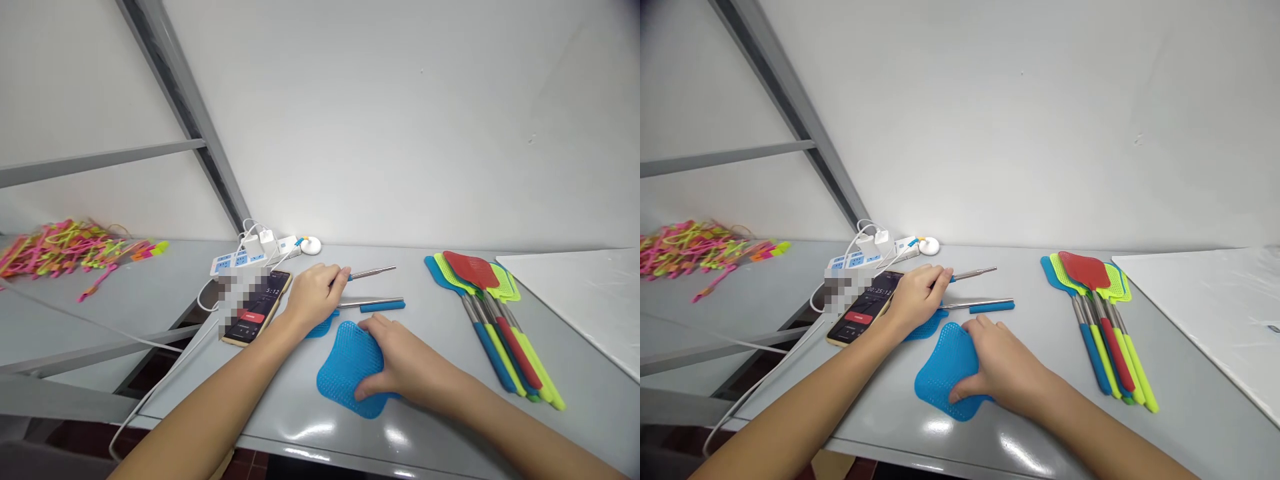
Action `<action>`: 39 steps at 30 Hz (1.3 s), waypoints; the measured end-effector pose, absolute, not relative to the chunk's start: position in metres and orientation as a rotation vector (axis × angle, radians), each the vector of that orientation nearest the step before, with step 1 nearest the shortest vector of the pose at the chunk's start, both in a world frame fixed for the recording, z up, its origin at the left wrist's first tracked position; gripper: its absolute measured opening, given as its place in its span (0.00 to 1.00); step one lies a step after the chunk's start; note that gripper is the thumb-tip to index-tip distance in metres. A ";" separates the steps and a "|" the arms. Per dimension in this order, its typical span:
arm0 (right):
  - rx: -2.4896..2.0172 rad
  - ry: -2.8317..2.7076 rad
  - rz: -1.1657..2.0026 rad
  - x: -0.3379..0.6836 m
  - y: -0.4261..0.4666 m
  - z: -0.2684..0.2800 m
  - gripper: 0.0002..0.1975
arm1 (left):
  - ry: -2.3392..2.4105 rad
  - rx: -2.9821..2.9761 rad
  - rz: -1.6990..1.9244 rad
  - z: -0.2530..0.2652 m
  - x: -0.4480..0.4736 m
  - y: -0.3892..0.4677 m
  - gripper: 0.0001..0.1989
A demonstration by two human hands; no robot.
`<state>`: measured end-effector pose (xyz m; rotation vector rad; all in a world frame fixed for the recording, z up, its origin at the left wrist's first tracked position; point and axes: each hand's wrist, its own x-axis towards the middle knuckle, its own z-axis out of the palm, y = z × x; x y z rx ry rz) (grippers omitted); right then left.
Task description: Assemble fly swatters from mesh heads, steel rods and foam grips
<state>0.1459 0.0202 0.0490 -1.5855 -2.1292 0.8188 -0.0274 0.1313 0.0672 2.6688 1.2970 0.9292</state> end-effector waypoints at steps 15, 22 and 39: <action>-1.003 -0.741 0.664 0.207 0.041 0.093 0.16 | 1.225 2.497 0.929 0.070 -0.025 0.123 0.19; -0.843 -0.667 0.472 0.198 0.047 0.090 0.13 | 0.990 2.543 0.643 0.065 -0.012 0.099 0.16; -0.860 -0.660 0.406 0.184 0.045 0.084 0.13 | 0.892 2.484 0.413 0.056 -0.003 0.085 0.13</action>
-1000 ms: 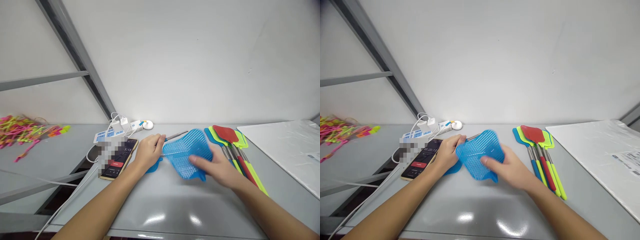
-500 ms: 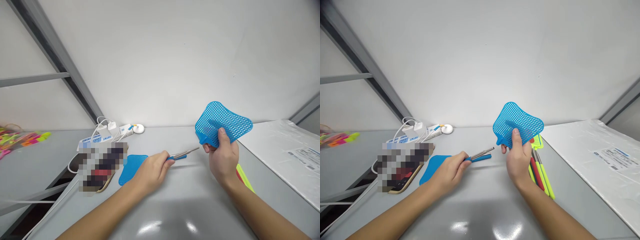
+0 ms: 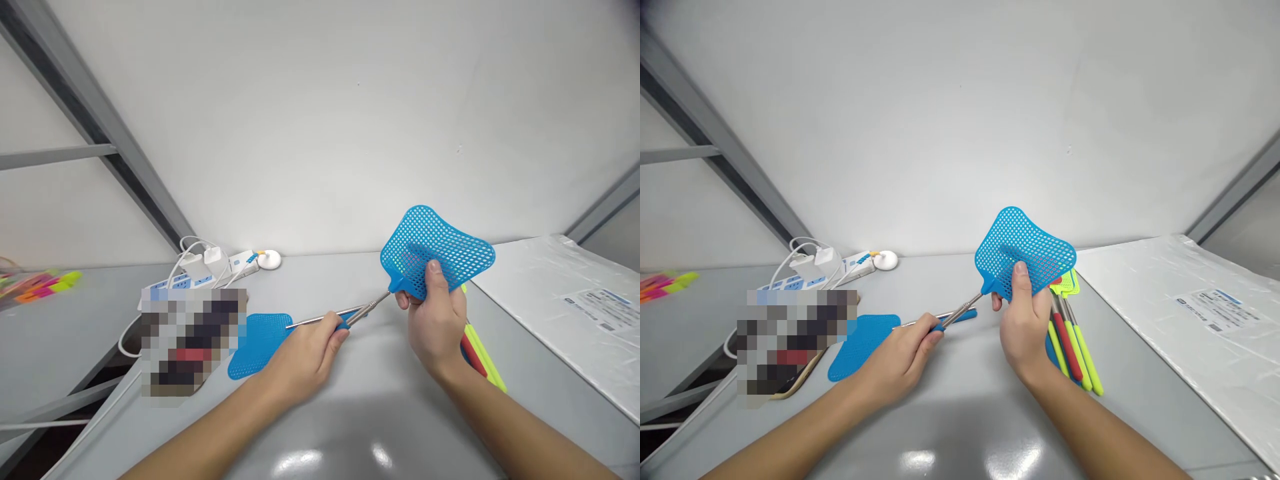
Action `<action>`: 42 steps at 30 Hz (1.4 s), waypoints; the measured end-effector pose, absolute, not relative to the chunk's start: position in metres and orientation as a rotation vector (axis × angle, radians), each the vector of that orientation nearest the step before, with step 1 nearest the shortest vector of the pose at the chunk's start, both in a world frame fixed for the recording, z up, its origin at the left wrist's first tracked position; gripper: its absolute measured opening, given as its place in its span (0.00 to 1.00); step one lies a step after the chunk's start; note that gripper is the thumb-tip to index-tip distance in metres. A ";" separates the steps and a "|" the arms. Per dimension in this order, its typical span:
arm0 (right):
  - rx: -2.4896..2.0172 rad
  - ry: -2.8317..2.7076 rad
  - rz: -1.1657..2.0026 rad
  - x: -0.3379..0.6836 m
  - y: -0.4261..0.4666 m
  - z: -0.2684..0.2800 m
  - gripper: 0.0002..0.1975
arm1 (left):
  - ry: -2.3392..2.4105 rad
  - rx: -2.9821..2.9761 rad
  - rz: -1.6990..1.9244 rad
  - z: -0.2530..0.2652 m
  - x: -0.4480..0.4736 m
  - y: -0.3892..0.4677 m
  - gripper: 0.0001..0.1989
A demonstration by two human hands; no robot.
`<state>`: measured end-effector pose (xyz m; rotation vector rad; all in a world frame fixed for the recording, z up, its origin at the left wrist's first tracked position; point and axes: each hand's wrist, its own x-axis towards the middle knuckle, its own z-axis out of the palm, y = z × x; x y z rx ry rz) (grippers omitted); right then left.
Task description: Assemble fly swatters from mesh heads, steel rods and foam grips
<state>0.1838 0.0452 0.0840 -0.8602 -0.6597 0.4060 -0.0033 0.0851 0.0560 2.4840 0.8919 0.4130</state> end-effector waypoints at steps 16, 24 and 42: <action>-0.963 -0.623 0.609 0.187 0.053 0.070 0.17 | 0.882 2.346 0.470 0.057 0.000 0.082 0.16; -1.134 -0.894 0.669 0.183 0.046 0.074 0.23 | 0.905 2.266 0.503 0.056 0.000 0.083 0.17; -1.016 -0.991 0.833 0.192 0.045 0.080 0.21 | 0.796 1.858 0.474 0.079 -0.001 0.076 0.20</action>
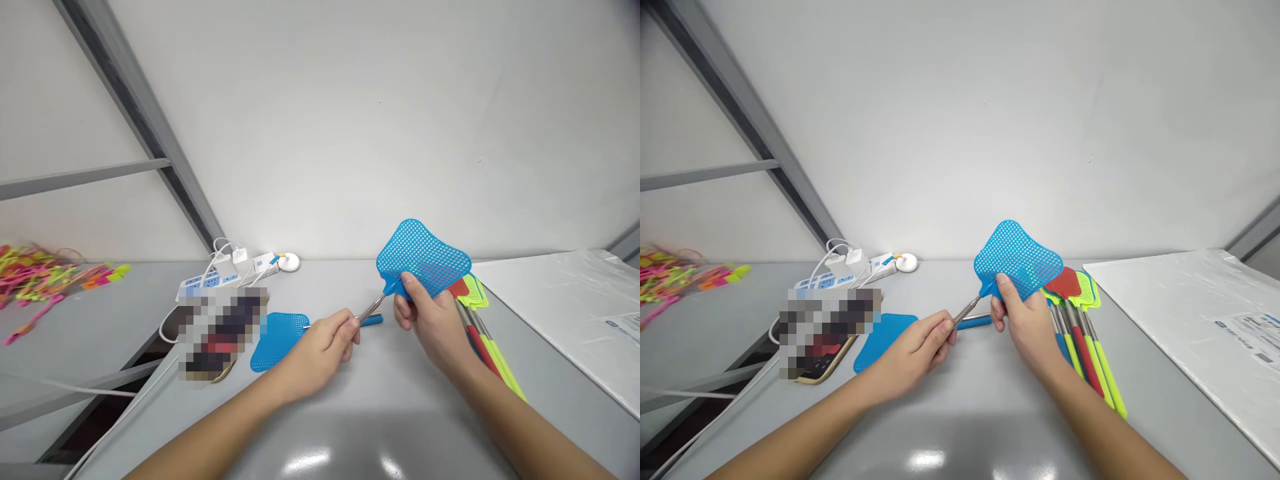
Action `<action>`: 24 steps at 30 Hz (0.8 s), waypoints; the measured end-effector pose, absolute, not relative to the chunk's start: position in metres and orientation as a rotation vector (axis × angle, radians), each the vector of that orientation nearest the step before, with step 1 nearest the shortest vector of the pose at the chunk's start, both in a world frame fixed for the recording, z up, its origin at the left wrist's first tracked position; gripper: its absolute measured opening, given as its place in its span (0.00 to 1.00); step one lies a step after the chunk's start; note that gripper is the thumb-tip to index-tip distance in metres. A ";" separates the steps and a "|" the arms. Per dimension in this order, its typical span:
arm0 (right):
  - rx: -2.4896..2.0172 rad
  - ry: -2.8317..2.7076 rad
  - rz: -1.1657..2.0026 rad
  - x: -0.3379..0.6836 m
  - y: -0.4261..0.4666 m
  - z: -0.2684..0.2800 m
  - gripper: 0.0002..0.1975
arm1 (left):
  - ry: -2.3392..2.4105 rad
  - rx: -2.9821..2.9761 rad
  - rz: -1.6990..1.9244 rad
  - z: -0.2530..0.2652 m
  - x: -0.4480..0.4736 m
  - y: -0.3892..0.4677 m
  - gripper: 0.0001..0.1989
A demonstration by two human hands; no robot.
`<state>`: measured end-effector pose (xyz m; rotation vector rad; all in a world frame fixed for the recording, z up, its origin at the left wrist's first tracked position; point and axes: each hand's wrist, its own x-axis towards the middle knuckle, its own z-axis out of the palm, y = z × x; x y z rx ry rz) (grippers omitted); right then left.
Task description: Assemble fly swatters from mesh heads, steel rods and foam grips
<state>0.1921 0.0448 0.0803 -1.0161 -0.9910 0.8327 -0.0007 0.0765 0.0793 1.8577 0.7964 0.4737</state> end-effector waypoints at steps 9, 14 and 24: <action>-1.216 -1.240 0.779 0.191 0.041 0.074 0.18 | 0.647 1.443 0.377 0.067 0.008 0.066 0.19; -1.253 -1.263 0.842 0.183 0.039 0.071 0.19 | 0.643 1.370 0.424 0.058 0.012 0.066 0.19; -1.138 -1.260 1.100 0.169 0.038 0.060 0.18 | 0.489 1.222 0.435 0.053 0.012 0.069 0.16</action>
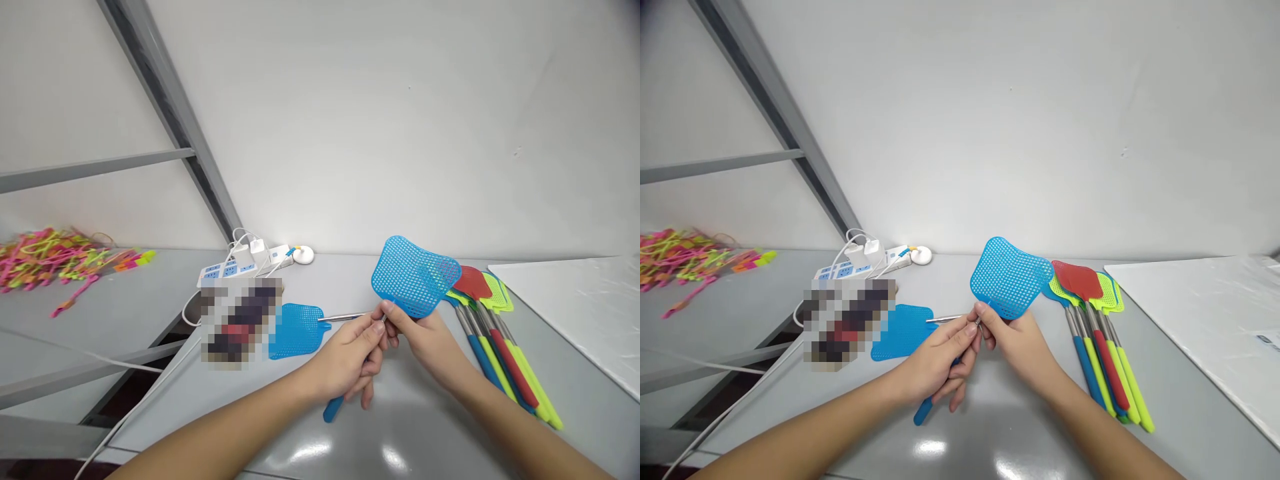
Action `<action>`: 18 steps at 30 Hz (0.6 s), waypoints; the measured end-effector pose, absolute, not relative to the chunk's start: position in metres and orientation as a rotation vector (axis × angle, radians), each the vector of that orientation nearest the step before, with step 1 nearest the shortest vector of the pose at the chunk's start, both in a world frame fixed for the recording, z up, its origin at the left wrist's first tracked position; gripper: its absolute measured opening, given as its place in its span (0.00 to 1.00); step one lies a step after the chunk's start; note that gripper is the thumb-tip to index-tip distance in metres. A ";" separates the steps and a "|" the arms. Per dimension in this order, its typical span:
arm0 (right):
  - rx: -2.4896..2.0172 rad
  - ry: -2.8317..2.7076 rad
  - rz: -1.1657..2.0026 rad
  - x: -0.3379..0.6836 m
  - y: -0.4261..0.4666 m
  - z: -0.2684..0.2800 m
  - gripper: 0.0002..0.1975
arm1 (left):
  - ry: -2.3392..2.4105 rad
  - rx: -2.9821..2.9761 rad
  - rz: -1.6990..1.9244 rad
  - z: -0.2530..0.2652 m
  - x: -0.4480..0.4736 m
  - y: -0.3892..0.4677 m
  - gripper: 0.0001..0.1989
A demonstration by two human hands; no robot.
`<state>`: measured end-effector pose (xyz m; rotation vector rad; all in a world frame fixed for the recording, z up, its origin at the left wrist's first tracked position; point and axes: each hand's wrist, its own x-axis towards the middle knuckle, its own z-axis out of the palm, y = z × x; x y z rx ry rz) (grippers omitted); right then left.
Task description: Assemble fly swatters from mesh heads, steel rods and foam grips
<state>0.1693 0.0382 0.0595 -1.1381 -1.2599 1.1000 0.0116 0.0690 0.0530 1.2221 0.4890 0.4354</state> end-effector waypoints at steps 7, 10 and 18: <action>-0.910 -0.958 1.325 0.162 0.036 0.056 0.16 | 0.419 1.128 0.441 0.057 0.011 0.065 0.17; -0.894 -0.928 1.355 0.159 0.034 0.059 0.16 | 0.366 1.061 0.410 0.059 0.011 0.064 0.17; -0.868 -0.957 1.373 0.161 0.035 0.064 0.18 | 0.337 0.987 0.376 0.062 0.009 0.070 0.17</action>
